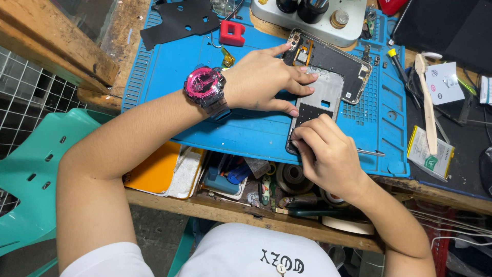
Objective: The person uses a metal tool to scrape and clean the surface of a disassembled smartphone back cover on a blue workbench. They repeatedly scrape the surface, occasionally lifting the cover to inspect the progress, while various tools and electronic components remain scattered on the desk.
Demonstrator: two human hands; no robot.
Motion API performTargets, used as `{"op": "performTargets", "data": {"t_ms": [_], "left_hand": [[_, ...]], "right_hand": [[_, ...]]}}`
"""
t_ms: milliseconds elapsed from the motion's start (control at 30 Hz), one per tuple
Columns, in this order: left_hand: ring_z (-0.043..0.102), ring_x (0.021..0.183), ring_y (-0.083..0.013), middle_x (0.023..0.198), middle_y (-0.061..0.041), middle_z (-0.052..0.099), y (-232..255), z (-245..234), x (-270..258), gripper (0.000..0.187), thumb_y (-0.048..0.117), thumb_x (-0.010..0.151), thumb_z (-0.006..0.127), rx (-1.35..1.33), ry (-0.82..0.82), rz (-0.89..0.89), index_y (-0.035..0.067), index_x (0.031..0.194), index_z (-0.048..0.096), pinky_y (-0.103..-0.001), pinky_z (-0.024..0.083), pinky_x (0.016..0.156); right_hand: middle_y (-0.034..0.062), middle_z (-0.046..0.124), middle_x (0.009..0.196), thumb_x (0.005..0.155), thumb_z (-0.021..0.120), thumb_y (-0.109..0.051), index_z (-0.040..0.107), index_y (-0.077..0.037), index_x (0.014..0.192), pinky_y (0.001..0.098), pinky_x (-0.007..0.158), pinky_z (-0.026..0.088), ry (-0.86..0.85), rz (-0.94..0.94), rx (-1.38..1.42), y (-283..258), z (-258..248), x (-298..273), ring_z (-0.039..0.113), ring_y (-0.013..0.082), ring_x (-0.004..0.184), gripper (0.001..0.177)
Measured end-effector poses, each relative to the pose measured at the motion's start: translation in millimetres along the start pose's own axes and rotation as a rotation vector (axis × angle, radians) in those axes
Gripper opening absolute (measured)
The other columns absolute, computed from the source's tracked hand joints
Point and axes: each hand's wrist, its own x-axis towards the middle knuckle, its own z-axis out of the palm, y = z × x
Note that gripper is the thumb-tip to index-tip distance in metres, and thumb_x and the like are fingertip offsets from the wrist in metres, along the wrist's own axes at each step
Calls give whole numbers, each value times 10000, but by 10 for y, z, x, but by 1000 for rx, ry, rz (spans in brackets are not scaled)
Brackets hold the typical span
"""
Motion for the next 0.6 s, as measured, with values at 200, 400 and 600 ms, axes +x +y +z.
{"op": "performTargets", "data": {"t_ms": [200,400,600], "left_hand": [[577,1289,-261,1455,-32,592,-17,11,-1,571,589,901,668,-8,-2,6,184,1300,719,-584,262,1173],[594,1256,-270,1446,-26,603,1,-5,-9,555,592,893,683,-12,-11,-5,189,1273,725,-580,259,1179],[614,1233,-277,1439,-34,612,-22,35,-25,555,587,888,694,-8,13,-3,191,1275,726,-569,263,1186]], "right_hand": [[105,649,966,822,737,49,650,-9,966,395,677,515,39,10,-36,5,29,15,624,307,870,178],[104,646,950,829,730,60,652,-17,954,399,733,517,47,30,-12,14,10,12,627,310,886,166],[102,651,954,836,746,52,661,-21,961,390,753,522,64,47,-2,41,51,38,633,306,898,168]]}}
